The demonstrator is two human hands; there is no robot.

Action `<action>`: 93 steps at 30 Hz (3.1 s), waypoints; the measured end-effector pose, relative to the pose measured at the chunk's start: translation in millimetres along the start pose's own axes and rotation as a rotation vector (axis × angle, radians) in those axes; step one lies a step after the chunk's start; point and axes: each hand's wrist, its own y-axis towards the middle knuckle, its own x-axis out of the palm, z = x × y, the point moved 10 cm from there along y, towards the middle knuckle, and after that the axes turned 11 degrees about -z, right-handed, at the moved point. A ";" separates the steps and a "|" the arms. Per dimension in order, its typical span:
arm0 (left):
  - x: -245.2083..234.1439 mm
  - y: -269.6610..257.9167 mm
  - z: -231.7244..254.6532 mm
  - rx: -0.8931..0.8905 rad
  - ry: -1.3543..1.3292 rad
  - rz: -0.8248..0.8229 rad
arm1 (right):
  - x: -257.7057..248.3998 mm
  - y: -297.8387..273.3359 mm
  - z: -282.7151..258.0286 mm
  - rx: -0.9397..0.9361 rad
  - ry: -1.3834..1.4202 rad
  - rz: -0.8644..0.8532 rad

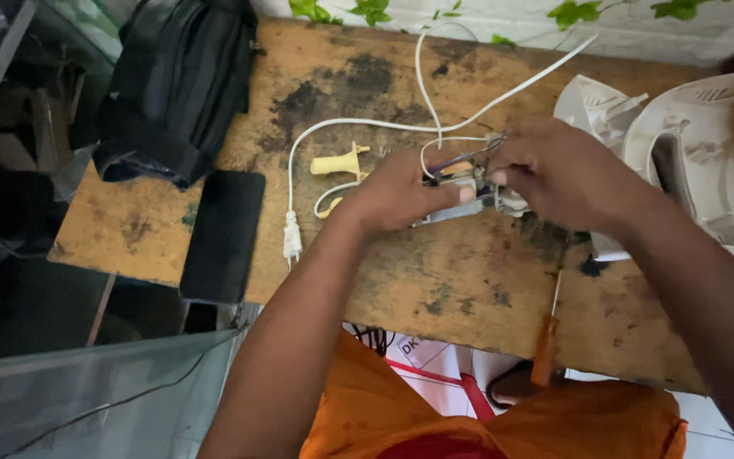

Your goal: The person works on a small white electrical component, likely a motor or transformer, on a wooden workbench. They use their hands to manipulate wires and parts of the component, occasionally picking up a screwdriver to adjust or tighten connections. The task involves repeated handling and adjustment of the component's internal wiring.

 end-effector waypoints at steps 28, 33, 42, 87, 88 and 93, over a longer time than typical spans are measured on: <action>1.8 1.2 -15.0 -0.071 0.025 0.002 | -8.3 -4.4 -16.9 0.151 0.065 -0.046; -3.0 -6.7 -4.1 -0.162 0.116 0.021 | -2.2 -9.5 -5.7 0.167 0.166 0.109; -3.0 -6.2 -3.9 -0.068 0.079 0.022 | 5.6 -25.3 -15.3 0.045 -0.204 0.259; 4.1 -4.2 -8.4 -0.041 0.012 -0.016 | 2.7 -24.9 -14.9 -0.056 -0.167 0.084; 4.1 -5.0 -6.4 -0.041 0.012 -0.011 | 4.8 -23.9 -17.3 -0.060 -0.170 0.083; 2.7 -7.5 -10.3 -0.166 0.030 -0.015 | 3.6 -20.7 -35.2 -0.155 -0.208 0.167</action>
